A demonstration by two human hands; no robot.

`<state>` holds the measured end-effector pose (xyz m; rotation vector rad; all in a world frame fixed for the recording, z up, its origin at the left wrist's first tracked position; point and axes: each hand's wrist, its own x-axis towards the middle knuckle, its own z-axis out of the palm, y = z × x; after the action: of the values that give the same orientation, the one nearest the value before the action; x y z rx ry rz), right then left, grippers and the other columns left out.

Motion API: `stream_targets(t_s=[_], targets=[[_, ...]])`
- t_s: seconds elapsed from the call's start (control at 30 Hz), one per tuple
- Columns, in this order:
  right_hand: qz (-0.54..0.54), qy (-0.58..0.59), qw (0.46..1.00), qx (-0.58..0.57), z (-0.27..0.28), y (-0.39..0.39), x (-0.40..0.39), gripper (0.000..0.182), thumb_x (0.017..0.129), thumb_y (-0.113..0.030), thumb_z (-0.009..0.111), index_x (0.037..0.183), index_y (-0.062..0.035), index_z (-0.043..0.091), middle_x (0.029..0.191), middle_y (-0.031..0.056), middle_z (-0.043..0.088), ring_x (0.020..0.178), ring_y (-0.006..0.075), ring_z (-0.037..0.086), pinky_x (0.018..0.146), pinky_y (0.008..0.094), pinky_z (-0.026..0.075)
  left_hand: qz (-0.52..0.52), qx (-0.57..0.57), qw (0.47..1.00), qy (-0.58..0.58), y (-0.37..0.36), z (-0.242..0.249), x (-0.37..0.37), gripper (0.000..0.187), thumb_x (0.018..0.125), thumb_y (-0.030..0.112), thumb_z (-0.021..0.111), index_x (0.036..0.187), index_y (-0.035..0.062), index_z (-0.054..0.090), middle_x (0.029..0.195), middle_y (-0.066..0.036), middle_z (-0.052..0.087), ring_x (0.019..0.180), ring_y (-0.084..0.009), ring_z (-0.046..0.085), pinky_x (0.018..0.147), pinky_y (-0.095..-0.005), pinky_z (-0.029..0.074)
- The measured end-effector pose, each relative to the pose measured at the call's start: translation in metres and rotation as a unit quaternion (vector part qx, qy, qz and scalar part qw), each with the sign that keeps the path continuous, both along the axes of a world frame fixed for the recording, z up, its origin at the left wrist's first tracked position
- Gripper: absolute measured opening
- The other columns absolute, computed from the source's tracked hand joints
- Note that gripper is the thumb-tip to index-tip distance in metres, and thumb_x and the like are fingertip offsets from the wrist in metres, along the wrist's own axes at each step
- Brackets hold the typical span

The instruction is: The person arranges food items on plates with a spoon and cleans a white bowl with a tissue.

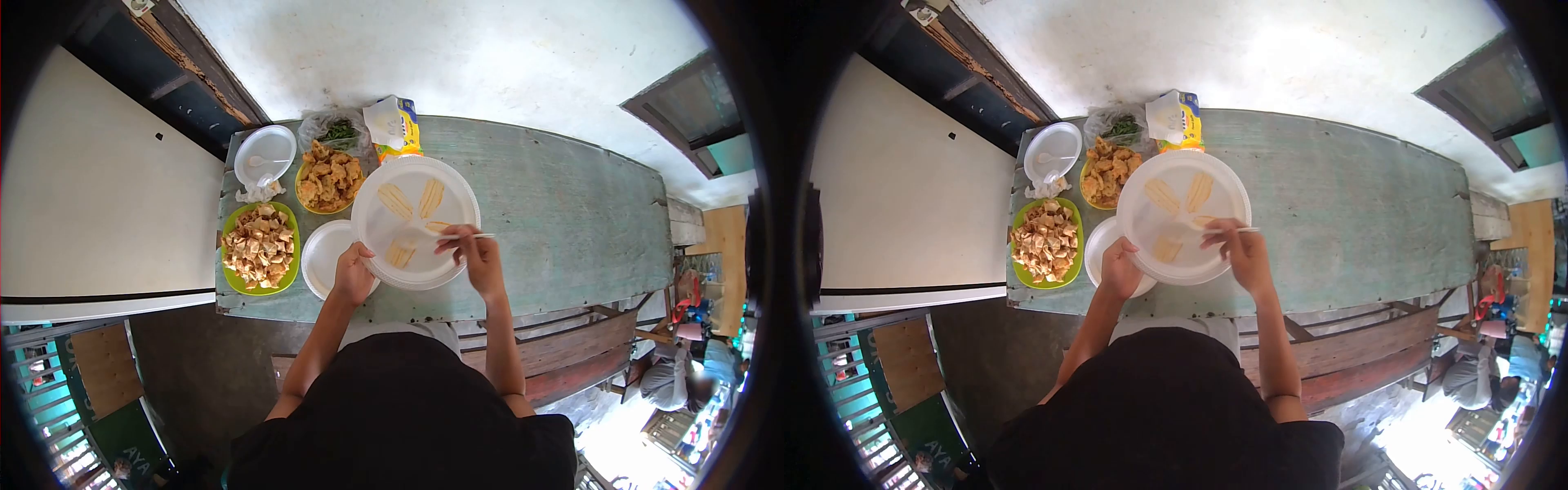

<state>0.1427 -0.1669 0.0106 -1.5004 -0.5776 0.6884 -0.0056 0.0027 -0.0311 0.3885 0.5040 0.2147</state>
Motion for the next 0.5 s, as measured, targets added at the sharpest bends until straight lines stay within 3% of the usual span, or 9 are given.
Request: stream_targets(t_s=[0.03, 0.1, 0.27, 0.37, 0.43, 0.5], targets=[[0.002, 0.0, 1.0, 0.0, 0.0, 0.0, 0.004, 0.034, 0.098, -0.023, 0.039, 0.097, 0.0037, 0.061, 0.086, 0.0106, 0.066, 0.074, 0.0123, 0.064, 0.055, 0.0219, 0.042, 0.008, -0.007, 1.0, 0.004, 0.0, 0.005, 0.001, 0.046, 0.075, 0.009, 0.042, 0.12, -0.0011, 0.044, 0.121, -0.011, 0.051, 0.114, -0.0256, 0.047, 0.097, -0.0404, 0.037], [-0.109, -0.024, 0.993, 0.03, 0.003, -0.002, 0.009, 0.036, 0.098, -0.023, 0.039, 0.096, 0.0056, 0.059, 0.084, 0.0115, 0.065, 0.074, 0.0165, 0.065, 0.053, 0.0226, 0.041, 0.01, -0.023, 1.0, -0.007, 0.002, 0.011, 0.001, 0.048, 0.076, 0.009, 0.042, 0.123, -0.0007, 0.042, 0.123, -0.011, 0.05, 0.115, -0.0255, 0.047, 0.098, -0.0405, 0.037], [-0.149, 0.009, 0.987, 0.053, 0.007, -0.008, 0.015, 0.036, 0.098, -0.025, 0.04, 0.099, 0.005, 0.058, 0.085, 0.0124, 0.065, 0.072, 0.0169, 0.065, 0.052, 0.023, 0.04, -0.007, 0.005, 1.0, -0.022, 0.003, -0.002, -0.001, 0.055, 0.077, 0.011, 0.042, 0.13, 0.001, 0.036, 0.128, -0.01, 0.047, 0.117, -0.0252, 0.046, 0.1, -0.0409, 0.036], [-0.189, 0.019, 0.98, 0.058, 0.003, -0.011, 0.014, 0.039, 0.098, -0.028, 0.04, 0.096, 0.0055, 0.061, 0.086, 0.011, 0.065, 0.078, 0.0158, 0.064, 0.058, 0.0232, 0.042, 0.003, 0.0, 1.0, 0.01, 0.001, 0.003, 0.005, 0.052, 0.08, 0.012, 0.042, 0.131, 0.0019, 0.035, 0.129, -0.01, 0.046, 0.118, -0.0245, 0.045, 0.101, -0.0403, 0.035], [-0.211, -0.039, 0.975, 0.052, -0.003, -0.009, 0.008, 0.039, 0.098, -0.028, 0.04, 0.096, 0.0042, 0.061, 0.085, 0.0093, 0.065, 0.084, 0.0143, 0.062, 0.065, 0.024, 0.042, 0.056, -0.032, 0.998, 0.023, -0.002, 0.012, 0.011, 0.048, 0.084, 0.014, 0.042, 0.13, 0.0014, 0.036, 0.129, -0.009, 0.046, 0.119, -0.0235, 0.045, 0.101, -0.0388, 0.036], [-0.215, -0.001, 0.973, 0.079, -0.003, 0.0, -0.002, 0.039, 0.098, -0.029, 0.04, 0.097, 0.0037, 0.062, 0.086, 0.0088, 0.065, 0.085, 0.0134, 0.061, 0.069, 0.0242, 0.041, 0.058, -0.049, 0.997, 0.009, -0.004, 0.012, 0.012, 0.045, 0.086, 0.014, 0.042, 0.129, 0.0015, 0.037, 0.128, -0.009, 0.047, 0.119, -0.023, 0.044, 0.101, -0.0384, 0.035]])
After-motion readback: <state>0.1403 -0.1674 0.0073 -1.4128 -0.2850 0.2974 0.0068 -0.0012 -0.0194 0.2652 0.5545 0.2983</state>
